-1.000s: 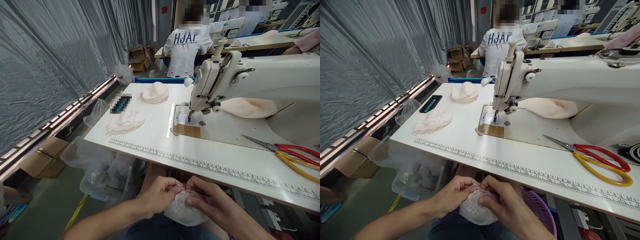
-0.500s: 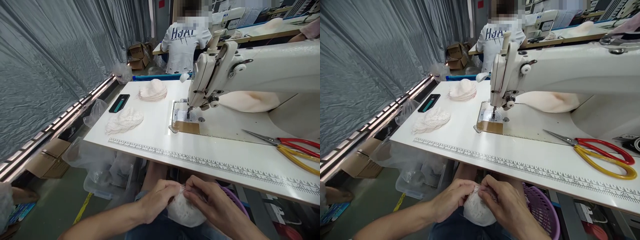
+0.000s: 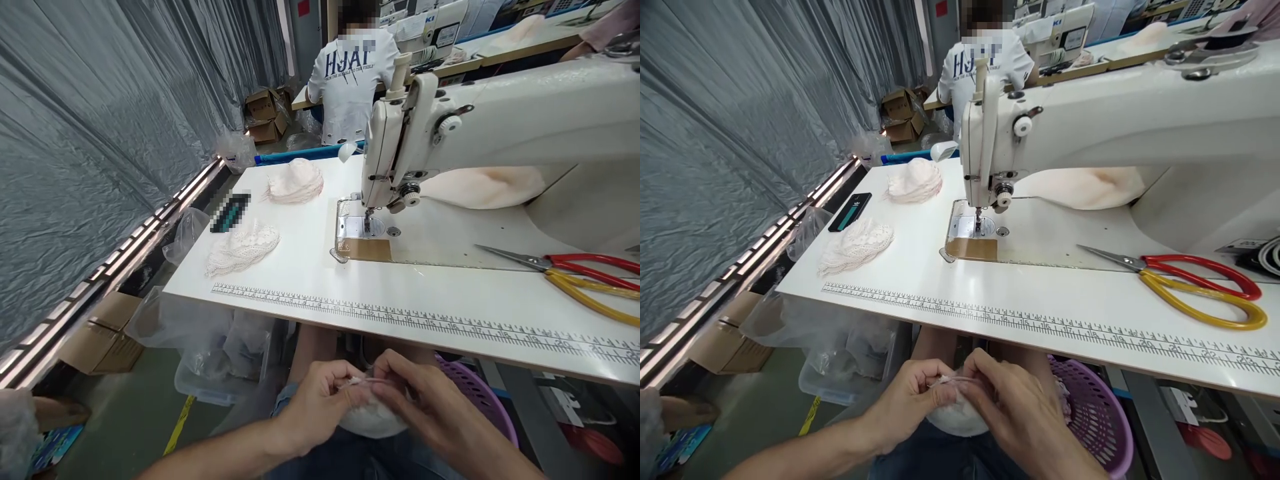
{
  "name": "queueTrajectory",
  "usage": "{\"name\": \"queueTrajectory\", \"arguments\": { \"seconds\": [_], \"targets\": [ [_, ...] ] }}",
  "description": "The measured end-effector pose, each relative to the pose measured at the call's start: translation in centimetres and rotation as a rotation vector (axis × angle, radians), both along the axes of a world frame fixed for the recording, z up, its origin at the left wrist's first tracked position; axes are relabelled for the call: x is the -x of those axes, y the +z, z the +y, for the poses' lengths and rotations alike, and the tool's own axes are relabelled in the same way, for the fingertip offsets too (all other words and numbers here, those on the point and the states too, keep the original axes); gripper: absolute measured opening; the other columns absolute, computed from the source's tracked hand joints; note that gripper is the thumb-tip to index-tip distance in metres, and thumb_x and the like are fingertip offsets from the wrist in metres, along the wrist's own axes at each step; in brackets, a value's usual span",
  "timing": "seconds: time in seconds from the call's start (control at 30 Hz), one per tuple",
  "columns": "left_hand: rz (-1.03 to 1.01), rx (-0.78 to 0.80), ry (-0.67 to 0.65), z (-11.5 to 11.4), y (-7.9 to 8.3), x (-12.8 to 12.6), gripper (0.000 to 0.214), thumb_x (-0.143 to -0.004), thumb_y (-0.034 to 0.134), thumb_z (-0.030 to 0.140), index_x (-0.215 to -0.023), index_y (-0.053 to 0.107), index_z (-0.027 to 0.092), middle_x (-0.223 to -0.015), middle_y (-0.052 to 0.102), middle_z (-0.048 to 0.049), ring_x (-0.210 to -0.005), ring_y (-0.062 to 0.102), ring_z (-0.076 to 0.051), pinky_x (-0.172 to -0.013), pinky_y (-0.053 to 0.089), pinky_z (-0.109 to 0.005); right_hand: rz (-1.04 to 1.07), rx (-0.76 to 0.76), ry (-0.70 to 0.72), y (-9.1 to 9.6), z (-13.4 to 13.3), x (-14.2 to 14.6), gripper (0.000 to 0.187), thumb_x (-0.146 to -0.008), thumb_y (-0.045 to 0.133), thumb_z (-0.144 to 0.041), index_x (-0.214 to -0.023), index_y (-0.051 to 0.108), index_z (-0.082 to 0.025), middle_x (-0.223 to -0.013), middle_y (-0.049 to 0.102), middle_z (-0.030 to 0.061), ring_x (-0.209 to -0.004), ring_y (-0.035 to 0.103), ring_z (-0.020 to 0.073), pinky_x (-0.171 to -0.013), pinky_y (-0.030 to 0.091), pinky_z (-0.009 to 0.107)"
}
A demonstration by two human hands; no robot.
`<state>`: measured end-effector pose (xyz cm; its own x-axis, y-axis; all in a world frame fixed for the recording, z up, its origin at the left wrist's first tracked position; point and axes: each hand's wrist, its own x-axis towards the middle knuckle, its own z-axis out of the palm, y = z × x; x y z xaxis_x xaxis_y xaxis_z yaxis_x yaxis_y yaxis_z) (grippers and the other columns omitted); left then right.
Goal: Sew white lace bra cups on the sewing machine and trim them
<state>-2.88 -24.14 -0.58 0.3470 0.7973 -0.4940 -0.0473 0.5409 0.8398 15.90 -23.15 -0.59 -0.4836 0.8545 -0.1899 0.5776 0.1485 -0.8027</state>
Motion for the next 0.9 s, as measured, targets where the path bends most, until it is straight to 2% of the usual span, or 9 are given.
{"name": "queueTrajectory", "arguments": {
  "seconds": [0.23, 0.37, 0.43, 0.5, 0.57, 0.6, 0.67, 0.73, 0.9],
  "targets": [
    [-0.069, 0.204, -0.137, 1.0, 0.0, 2.0, 0.047, -0.055, 0.083, 0.046, -0.084, 0.074, 0.01, -0.071, 0.067, -0.0055, -0.064, 0.054, -0.01, -0.067, 0.04, -0.022, 0.129, 0.184, -0.054, -0.6, -0.7, -2.3, 0.03, -0.086, 0.051, -0.051, -0.078, 0.063, -0.024, -0.075, 0.062, -0.0003, -0.07, 0.053, 0.0175, -0.06, 0.038, 0.026],
    [-0.07, 0.232, -0.156, 1.0, -0.1, 2.1, 0.046, -0.052, 0.085, 0.044, -0.082, 0.075, 0.011, -0.072, 0.068, -0.0059, -0.065, 0.056, -0.01, -0.068, 0.042, -0.022, 0.108, 0.175, 0.019, -0.3, -1.0, -2.5, 0.024, -0.089, 0.052, -0.044, -0.078, 0.061, -0.025, -0.078, 0.061, -0.0009, -0.077, 0.054, 0.0183, -0.068, 0.039, 0.028],
    [-0.069, 0.228, -0.167, 1.0, 0.0, 2.1, 0.043, -0.052, 0.085, 0.043, -0.08, 0.075, 0.012, -0.071, 0.068, -0.0053, -0.065, 0.056, -0.01, -0.067, 0.042, -0.021, 0.117, 0.158, 0.038, 0.1, -0.9, -2.6, 0.017, -0.086, 0.058, -0.042, -0.09, 0.059, -0.026, -0.092, 0.061, -0.0002, -0.087, 0.054, 0.0192, -0.075, 0.041, 0.028],
    [-0.065, 0.221, -0.183, 1.1, 0.2, 2.1, 0.04, -0.053, 0.085, 0.042, -0.078, 0.075, 0.012, -0.069, 0.068, -0.0044, -0.063, 0.056, -0.009, -0.065, 0.041, -0.02, 0.152, 0.132, 0.06, 0.6, -0.7, -2.5, 0.037, -0.079, 0.068, -0.042, -0.11, 0.053, -0.029, -0.113, 0.055, 0.0012, -0.103, 0.05, 0.0211, -0.086, 0.04, 0.029],
    [-0.066, 0.214, -0.199, 1.2, 0.4, 2.2, 0.039, -0.053, 0.084, 0.042, -0.078, 0.075, 0.012, -0.068, 0.067, -0.004, -0.062, 0.056, -0.009, -0.065, 0.042, -0.02, 0.179, 0.122, 0.12, 0.9, -0.3, -2.2, 0.054, -0.074, 0.074, -0.041, -0.121, 0.048, -0.031, -0.12, 0.051, 0.0013, -0.11, 0.046, 0.0218, -0.09, 0.039, 0.03],
    [-0.065, 0.209, -0.203, 1.2, 0.5, 2.3, 0.04, -0.054, 0.084, 0.042, -0.078, 0.075, 0.012, -0.068, 0.067, -0.004, -0.062, 0.056, -0.009, -0.066, 0.042, -0.02, 0.181, 0.133, 0.151, 1.0, -0.1, -2.0, 0.052, -0.073, 0.074, -0.04, -0.118, 0.051, -0.031, -0.115, 0.053, 0.0009, -0.108, 0.047, 0.0215, -0.089, 0.039, 0.03],
    [-0.061, 0.193, -0.199, 1.1, 0.6, 2.6, 0.04, -0.055, 0.084, 0.042, -0.079, 0.074, 0.012, -0.068, 0.068, -0.0043, -0.062, 0.056, -0.01, -0.066, 0.042, -0.021, 0.161, 0.17, 0.183, 1.0, 0.2, -1.6, 0.031, -0.074, 0.073, -0.034, -0.101, 0.059, -0.027, -0.098, 0.056, -0.0004, -0.097, 0.051, 0.0201, -0.08, 0.042, 0.028],
    [-0.06, 0.175, -0.173, 0.9, 0.5, 3.1, 0.039, -0.057, 0.083, 0.042, -0.078, 0.074, 0.011, -0.069, 0.068, -0.0044, -0.063, 0.056, -0.01, -0.066, 0.042, -0.021, 0.13, 0.198, 0.168, 0.7, 0.3, -1.4, 0.016, -0.076, 0.069, -0.031, -0.088, 0.062, -0.023, -0.089, 0.055, -0.0005, -0.088, 0.052, 0.019, -0.073, 0.042, 0.027],
    [-0.064, 0.159, -0.121, 0.5, 0.2, 4.0, 0.036, -0.06, 0.082, 0.041, -0.077, 0.072, 0.01, -0.069, 0.067, -0.0039, -0.064, 0.055, -0.01, -0.067, 0.041, -0.021, 0.129, 0.155, 0.171, 0.1, 0.3, -1.2, 0.009, -0.082, 0.06, -0.029, -0.08, 0.061, -0.021, -0.083, 0.057, 0.0007, -0.082, 0.053, 0.0189, -0.07, 0.042, 0.029]
  ]
}}
